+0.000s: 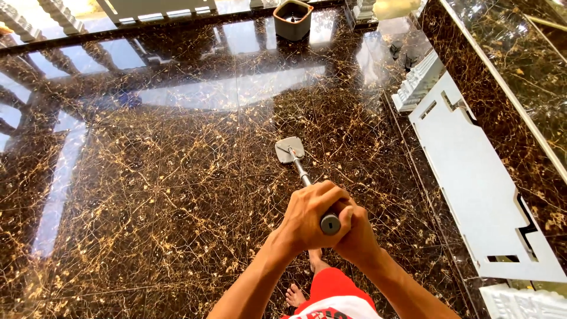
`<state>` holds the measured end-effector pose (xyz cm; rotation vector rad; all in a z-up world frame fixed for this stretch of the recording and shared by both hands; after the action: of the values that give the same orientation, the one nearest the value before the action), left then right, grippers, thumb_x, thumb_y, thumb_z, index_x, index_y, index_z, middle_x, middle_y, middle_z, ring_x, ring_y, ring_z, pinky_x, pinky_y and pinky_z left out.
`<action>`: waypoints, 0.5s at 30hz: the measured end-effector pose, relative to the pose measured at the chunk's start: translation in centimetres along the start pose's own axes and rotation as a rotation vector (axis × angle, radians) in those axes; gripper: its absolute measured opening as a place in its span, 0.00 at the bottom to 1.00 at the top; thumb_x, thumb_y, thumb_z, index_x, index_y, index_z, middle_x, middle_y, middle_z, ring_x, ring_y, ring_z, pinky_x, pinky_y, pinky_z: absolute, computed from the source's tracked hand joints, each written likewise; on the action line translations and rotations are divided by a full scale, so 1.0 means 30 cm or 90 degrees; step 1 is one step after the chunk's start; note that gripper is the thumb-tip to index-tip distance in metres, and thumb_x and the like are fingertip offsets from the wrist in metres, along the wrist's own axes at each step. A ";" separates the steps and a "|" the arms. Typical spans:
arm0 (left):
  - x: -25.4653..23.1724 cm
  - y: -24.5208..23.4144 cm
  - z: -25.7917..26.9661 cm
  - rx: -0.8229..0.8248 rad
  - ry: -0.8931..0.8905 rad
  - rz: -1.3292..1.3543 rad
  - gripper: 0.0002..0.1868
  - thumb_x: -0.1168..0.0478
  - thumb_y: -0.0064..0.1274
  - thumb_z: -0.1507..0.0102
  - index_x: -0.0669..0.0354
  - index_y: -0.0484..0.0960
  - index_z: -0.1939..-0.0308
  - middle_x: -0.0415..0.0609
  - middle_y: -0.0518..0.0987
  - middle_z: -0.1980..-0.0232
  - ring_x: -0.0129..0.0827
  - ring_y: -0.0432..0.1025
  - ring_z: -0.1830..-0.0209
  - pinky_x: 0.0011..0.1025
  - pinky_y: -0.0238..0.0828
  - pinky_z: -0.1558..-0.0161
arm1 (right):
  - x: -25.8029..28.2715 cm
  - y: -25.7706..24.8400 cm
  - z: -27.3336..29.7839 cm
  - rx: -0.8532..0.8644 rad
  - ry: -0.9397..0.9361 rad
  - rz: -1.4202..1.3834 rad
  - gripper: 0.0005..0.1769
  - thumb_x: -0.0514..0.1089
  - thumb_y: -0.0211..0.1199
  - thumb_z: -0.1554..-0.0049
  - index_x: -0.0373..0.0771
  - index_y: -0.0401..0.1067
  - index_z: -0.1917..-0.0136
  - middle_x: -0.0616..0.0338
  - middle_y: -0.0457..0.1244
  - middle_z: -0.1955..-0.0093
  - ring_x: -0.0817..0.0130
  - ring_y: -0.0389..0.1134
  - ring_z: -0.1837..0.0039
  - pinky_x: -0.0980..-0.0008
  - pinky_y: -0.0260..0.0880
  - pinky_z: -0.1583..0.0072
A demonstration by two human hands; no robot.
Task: Mopping a dark marble floor using a flat mop.
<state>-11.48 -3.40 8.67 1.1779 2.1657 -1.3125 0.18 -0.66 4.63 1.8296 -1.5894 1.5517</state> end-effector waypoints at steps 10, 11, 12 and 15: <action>0.066 -0.050 0.037 -0.138 0.065 0.012 0.07 0.57 0.55 0.40 0.55 0.79 0.61 0.46 0.80 0.62 0.35 0.76 0.66 0.34 0.75 0.61 | -0.069 0.109 -0.017 0.031 -0.053 -0.067 0.06 0.38 0.63 0.46 0.34 0.69 0.56 0.55 0.66 0.60 0.64 0.70 0.60 0.68 0.69 0.60; 0.096 -0.037 0.042 -0.141 0.066 0.011 0.07 0.57 0.54 0.39 0.55 0.78 0.61 0.46 0.80 0.62 0.35 0.75 0.67 0.35 0.75 0.62 | -0.100 0.127 -0.017 0.040 -0.035 -0.065 0.07 0.38 0.63 0.46 0.33 0.69 0.56 0.55 0.67 0.61 0.64 0.71 0.60 0.68 0.71 0.60; 0.129 -0.024 0.040 -0.144 0.068 0.010 0.07 0.57 0.53 0.39 0.56 0.78 0.61 0.47 0.79 0.62 0.35 0.75 0.67 0.35 0.74 0.62 | -0.135 0.142 -0.024 0.048 -0.018 -0.062 0.07 0.38 0.62 0.47 0.33 0.69 0.56 0.54 0.68 0.61 0.64 0.72 0.59 0.68 0.72 0.60; 0.253 0.032 0.053 -0.111 0.066 -0.006 0.08 0.57 0.52 0.41 0.56 0.77 0.62 0.48 0.78 0.64 0.36 0.72 0.69 0.35 0.73 0.64 | -0.226 0.188 -0.047 0.062 -0.045 -0.014 0.07 0.39 0.63 0.46 0.34 0.70 0.57 0.54 0.69 0.59 0.65 0.74 0.58 0.68 0.74 0.61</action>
<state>-15.41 -0.94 2.37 1.1902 2.3083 -1.0620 -4.08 2.06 -2.73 1.9662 -1.5426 1.5974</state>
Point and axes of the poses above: each hand's wrist, its own z-axis away from the middle knuckle, its own y-axis out of the palm, x = y × z, the point moved 5 cm from there along -z, towards the middle knuckle
